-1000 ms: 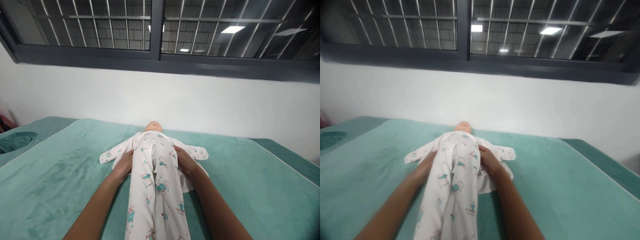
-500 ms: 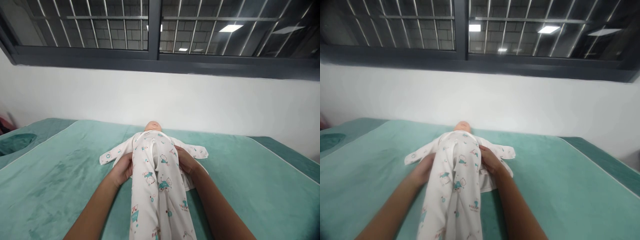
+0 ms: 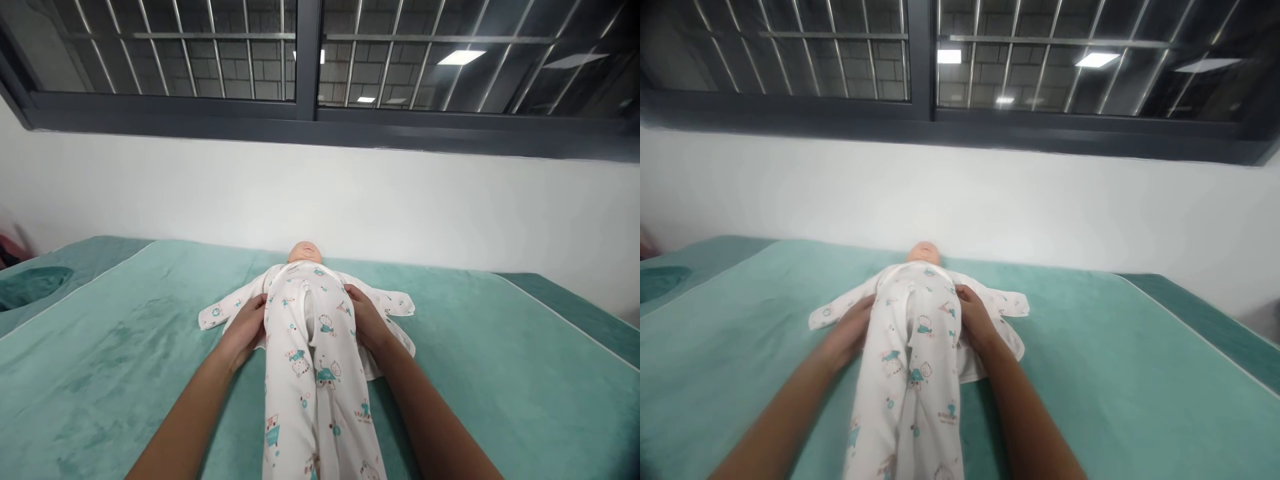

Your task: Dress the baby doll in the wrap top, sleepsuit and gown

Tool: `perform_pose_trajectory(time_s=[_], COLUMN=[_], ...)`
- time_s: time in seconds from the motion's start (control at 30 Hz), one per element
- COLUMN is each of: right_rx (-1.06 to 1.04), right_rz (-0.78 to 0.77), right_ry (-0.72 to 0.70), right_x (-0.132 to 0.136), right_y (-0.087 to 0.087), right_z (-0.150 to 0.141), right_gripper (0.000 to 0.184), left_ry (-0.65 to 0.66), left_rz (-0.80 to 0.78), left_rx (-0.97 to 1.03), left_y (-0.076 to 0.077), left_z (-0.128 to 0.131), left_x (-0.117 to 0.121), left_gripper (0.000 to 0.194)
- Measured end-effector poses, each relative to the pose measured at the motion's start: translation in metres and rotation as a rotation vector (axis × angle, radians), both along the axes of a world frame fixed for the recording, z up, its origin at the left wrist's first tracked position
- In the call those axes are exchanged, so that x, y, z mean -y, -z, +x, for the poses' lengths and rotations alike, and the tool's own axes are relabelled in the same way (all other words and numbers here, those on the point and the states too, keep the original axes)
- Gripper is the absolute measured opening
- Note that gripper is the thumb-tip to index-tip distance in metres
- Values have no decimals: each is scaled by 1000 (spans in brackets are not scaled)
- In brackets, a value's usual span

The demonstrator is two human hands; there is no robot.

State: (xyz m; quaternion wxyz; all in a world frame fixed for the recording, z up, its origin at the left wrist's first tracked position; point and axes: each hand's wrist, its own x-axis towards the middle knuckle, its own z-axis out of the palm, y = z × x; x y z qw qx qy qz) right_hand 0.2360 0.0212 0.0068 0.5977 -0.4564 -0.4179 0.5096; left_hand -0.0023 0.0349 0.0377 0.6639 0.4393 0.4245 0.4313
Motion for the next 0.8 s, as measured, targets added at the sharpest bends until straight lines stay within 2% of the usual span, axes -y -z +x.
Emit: perform_pose_trajectory(time_s=[0.1, 0.23, 0.33, 0.53, 0.8], right_rx=[-30, -27, -4, 42, 50], right_rz=[-35, -46, -79, -91, -74], right_ry=[-91, -209, -213, -222, -312], right_x=[1, 2, 1, 0, 1], right_y=[-6, -8, -7, -6, 0], right_z=[2, 5, 6, 8, 16], right_gripper=[28, 31, 31, 27, 35], left_ry=[-9, 84, 161, 176, 210], left_rz=[-22, -73, -92, -80, -134], left_rx=[16, 88, 121, 168, 139], left_y=[-3, -3, 2, 10, 4], left_z=[-1, -4, -6, -5, 0], left_x=[1, 2, 1, 0, 5], left_gripper=[51, 46, 43, 44, 45])
